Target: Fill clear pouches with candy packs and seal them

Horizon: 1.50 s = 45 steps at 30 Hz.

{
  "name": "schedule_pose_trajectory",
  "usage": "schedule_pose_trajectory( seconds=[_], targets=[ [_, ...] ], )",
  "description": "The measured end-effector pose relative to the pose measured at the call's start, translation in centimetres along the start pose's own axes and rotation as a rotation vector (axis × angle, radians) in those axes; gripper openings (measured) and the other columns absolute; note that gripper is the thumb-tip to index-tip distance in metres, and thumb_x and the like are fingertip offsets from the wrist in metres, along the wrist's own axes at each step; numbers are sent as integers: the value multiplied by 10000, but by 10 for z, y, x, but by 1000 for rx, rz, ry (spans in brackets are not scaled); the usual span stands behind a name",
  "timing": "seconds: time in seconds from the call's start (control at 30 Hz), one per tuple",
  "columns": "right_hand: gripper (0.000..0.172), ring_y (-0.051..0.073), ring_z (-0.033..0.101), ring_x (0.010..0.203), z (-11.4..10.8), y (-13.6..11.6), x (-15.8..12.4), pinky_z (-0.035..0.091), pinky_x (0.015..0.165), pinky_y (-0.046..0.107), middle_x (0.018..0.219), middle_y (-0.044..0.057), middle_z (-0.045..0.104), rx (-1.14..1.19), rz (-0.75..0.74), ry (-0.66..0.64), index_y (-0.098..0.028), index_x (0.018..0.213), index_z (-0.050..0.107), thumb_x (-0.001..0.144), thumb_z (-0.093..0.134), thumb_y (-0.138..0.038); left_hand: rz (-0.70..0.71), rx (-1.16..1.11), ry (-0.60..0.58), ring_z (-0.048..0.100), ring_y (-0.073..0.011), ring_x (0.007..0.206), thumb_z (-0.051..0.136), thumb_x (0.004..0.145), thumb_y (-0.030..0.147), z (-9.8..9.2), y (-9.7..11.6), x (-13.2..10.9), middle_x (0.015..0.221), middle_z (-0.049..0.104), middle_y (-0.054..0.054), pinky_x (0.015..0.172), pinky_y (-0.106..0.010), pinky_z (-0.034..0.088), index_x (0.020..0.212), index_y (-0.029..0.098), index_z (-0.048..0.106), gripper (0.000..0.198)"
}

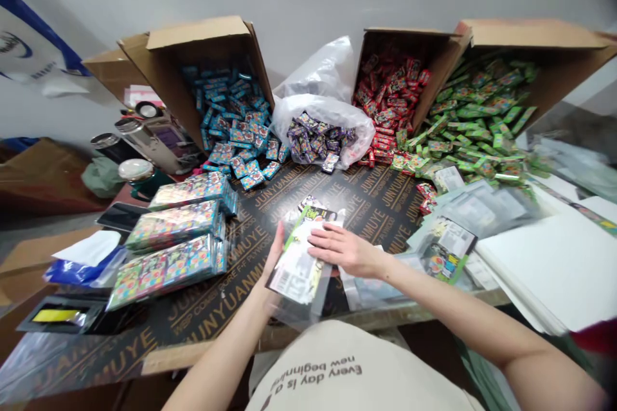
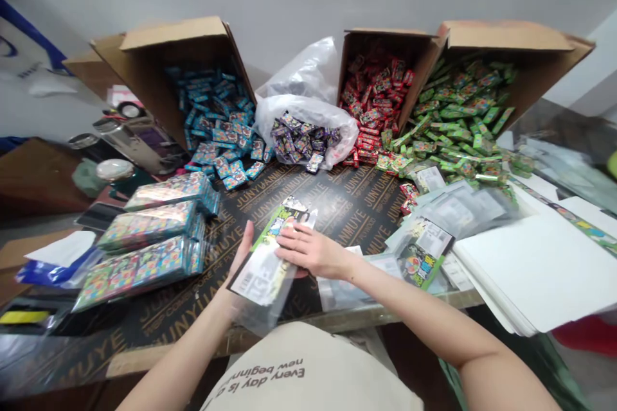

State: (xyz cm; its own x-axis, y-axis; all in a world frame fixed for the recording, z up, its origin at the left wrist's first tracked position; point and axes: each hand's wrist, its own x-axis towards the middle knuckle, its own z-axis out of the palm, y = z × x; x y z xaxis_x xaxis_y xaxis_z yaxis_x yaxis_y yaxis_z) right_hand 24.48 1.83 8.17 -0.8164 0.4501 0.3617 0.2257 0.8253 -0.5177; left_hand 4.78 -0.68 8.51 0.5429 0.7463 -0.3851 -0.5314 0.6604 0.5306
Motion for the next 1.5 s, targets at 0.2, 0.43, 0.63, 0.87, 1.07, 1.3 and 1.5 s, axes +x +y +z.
schedule_pose_trajectory(
  seconds=[0.2,0.43,0.63,0.87,1.07,1.3,1.5],
  targets=[
    [430,220,444,1162,-1,-5,7,345,980,438,1237,93,505,129,203,311,-218,1180,494,767,452,-106,39,-6,-50,577,-272,982,424,778,520,-3,-10,0,1115,601,-124,833,-426,442,1189,161,514,554],
    [306,147,513,691,-6,9,26,427,674,285,714,-12,536,279,533,490,-193,887,553,660,689,-345,116,224,11,575,-273,973,553,725,430,-3,-22,-3,1126,597,-132,803,-356,428,1213,160,503,559],
    [286,184,486,810,-20,4,23,382,738,293,793,23,575,193,404,145,-184,840,609,637,710,-358,299,408,-40,516,-258,1049,671,639,274,2,-13,-14,1148,587,-81,878,-319,369,1175,170,540,562],
    [557,174,508,768,-20,10,25,396,762,316,774,-11,576,255,497,166,-244,1105,556,587,739,-336,276,439,102,564,-159,752,613,708,292,-1,-23,-8,860,661,-43,710,-240,399,966,133,636,304],
    [650,200,556,885,11,15,21,449,740,338,962,55,594,774,763,516,-234,1222,445,642,687,-400,304,447,248,487,-111,565,557,747,356,-8,-20,-2,667,601,3,568,-219,382,874,144,609,253],
    [294,155,576,687,27,17,19,463,681,297,741,22,631,941,720,489,-153,868,615,687,650,-382,475,1023,384,302,-71,478,523,762,412,-23,-18,1,472,352,42,476,-207,237,486,137,453,396],
    [431,152,576,666,43,11,2,466,625,277,729,1,621,1148,726,72,-158,972,582,594,735,-298,515,894,467,354,-78,465,524,752,438,-33,-9,4,491,430,37,466,-204,278,545,137,501,366]
  ],
)
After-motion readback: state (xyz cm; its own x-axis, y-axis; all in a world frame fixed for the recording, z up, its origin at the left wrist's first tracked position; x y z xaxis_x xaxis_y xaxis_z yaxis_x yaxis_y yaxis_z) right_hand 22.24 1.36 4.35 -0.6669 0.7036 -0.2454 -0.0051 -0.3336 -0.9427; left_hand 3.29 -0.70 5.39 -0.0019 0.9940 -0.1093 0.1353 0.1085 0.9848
